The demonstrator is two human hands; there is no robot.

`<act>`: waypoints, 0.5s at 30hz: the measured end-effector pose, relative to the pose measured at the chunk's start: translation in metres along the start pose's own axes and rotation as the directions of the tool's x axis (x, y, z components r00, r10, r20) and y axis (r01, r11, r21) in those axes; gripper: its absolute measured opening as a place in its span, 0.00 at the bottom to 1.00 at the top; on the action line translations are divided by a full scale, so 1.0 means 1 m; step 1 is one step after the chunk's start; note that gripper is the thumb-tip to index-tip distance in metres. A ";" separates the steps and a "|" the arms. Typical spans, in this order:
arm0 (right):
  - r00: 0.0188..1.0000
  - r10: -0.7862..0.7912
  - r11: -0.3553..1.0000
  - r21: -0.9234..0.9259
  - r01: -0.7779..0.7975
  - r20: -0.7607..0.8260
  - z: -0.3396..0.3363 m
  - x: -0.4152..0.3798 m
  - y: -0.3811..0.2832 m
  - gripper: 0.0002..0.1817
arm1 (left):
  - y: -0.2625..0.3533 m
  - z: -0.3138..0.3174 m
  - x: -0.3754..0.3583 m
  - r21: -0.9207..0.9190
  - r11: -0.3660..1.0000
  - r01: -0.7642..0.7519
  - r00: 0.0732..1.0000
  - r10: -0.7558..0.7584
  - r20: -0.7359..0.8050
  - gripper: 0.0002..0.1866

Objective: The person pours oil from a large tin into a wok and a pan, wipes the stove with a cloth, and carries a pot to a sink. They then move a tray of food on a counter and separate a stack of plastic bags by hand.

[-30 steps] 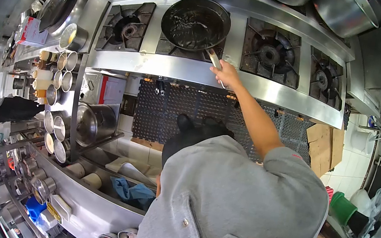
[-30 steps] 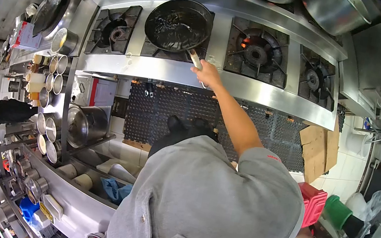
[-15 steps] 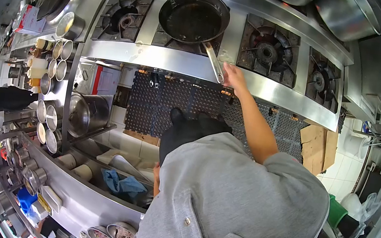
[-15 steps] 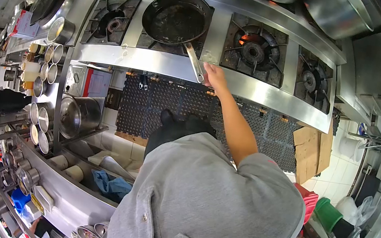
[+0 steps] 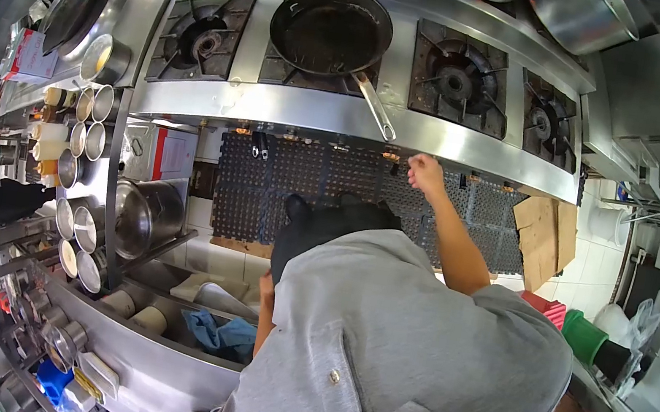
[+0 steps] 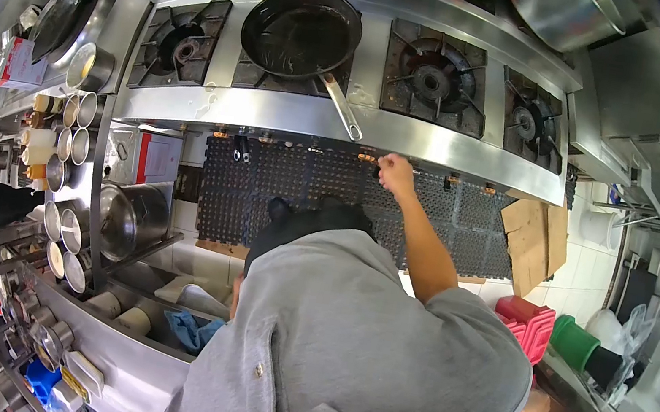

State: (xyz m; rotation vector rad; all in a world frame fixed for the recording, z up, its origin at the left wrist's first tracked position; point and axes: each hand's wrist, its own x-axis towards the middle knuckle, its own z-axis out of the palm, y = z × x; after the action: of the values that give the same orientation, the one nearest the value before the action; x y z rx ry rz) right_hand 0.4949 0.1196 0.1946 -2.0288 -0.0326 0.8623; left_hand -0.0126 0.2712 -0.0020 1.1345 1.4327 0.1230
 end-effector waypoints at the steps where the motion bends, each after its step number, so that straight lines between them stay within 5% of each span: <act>1: 0.999 0.035 0.998 -0.054 -0.033 0.039 0.006 -0.003 0.008 0.11 | 0.001 -0.006 0.015 -0.080 0.997 0.005 1.000 -0.006 -0.002 0.16; 3: 0.994 0.059 0.978 -0.206 -0.039 0.093 0.023 -0.013 0.017 0.11 | 0.030 -0.015 0.016 -0.144 0.989 0.024 1.000 -0.025 0.000 0.16; 6: 0.975 0.129 0.889 -0.457 -0.034 0.178 0.053 -0.015 0.033 0.12 | 0.118 -0.034 -0.013 0.096 0.989 -0.111 0.994 0.111 0.001 0.15; 8: 0.944 -0.144 0.709 -0.634 0.309 0.298 0.075 -0.014 0.048 0.13 | 0.137 -0.043 -0.018 0.060 0.996 0.062 0.997 -0.059 -0.046 0.16; 10: 0.954 -0.019 0.752 -0.624 0.212 0.300 0.098 -0.023 0.034 0.14 | 0.110 -0.059 -0.004 0.103 0.990 0.097 0.995 -0.094 -0.034 0.17; 12: 0.927 -0.024 0.745 -0.611 0.266 0.374 0.115 -0.023 0.029 0.14 | 0.030 -0.077 0.037 0.224 0.965 -0.137 0.990 0.136 0.018 0.16; 15: 0.924 0.009 0.709 -0.654 0.264 0.382 0.131 -0.023 0.017 0.14 | 0.021 -0.085 0.025 0.267 0.963 -0.025 0.999 0.013 0.047 0.15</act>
State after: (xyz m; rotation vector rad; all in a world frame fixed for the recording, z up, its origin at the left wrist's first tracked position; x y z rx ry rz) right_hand 0.3960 0.1976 0.1496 -2.4763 -0.8240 1.2515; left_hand -0.0648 0.3443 0.0153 1.3630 1.4277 -0.0854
